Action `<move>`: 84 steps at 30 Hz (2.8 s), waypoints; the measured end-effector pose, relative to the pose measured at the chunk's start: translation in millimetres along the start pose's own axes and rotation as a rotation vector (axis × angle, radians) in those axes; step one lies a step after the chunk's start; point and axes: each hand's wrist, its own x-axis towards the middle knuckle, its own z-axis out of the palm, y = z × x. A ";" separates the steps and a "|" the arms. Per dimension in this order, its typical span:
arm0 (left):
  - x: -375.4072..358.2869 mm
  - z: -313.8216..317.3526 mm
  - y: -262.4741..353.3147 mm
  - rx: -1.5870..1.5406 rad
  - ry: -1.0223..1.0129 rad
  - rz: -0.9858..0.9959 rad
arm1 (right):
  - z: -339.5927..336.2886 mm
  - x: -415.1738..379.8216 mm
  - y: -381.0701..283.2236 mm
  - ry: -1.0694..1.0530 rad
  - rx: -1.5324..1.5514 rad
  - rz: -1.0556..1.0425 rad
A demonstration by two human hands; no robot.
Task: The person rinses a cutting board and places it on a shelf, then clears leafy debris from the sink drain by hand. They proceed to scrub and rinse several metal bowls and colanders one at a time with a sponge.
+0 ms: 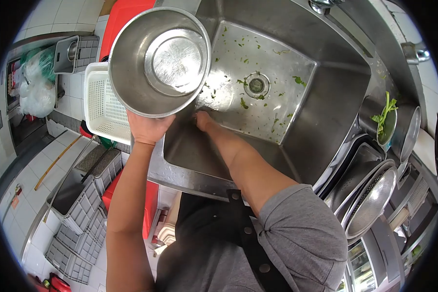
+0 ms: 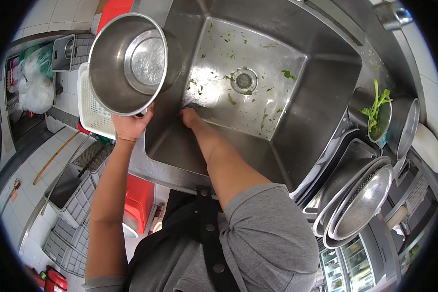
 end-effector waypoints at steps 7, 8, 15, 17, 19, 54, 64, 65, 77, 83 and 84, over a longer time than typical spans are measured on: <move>4.6 -6.6 9.6 0.003 0.152 0.115 | -39.8 -46.1 -13.6 0.060 0.141 -0.174; 5.4 -7.0 11.1 0.010 0.185 0.118 | -51.5 -55.9 -13.5 -0.141 0.490 -0.094; 5.4 -15.3 23.4 0.048 0.280 0.158 | -199.1 -191.6 -44.5 -0.237 1.792 -0.115; 4.5 -11.9 18.9 0.099 0.288 0.163 | -246.6 -233.4 -40.7 -0.014 1.761 -0.365; 4.0 -11.1 18.0 0.091 0.295 0.159 | -308.0 -287.5 -43.8 0.249 1.633 -0.541; -1.6 0.0 -5.1 0.104 0.029 0.077 | -311.5 -1.4 267.3 1.120 0.050 1.345; -6.8 5.2 -9.3 0.147 -0.037 0.048 | -243.9 81.2 99.8 1.008 0.060 0.309; -6.7 5.1 -9.1 0.127 -0.042 0.035 | -232.9 77.7 75.7 0.942 0.197 0.238; -2.3 2.0 -2.9 0.238 0.013 0.111 | -52.9 -25.1 0.5 0.313 0.200 -0.116; 1.7 -6.5 5.2 0.038 -0.004 0.002 | 10.5 -24.9 20.9 0.153 0.251 -0.166; 2.0 -5.4 3.3 0.033 -0.001 0.011 | 8.0 -25.7 16.2 0.054 0.245 -0.074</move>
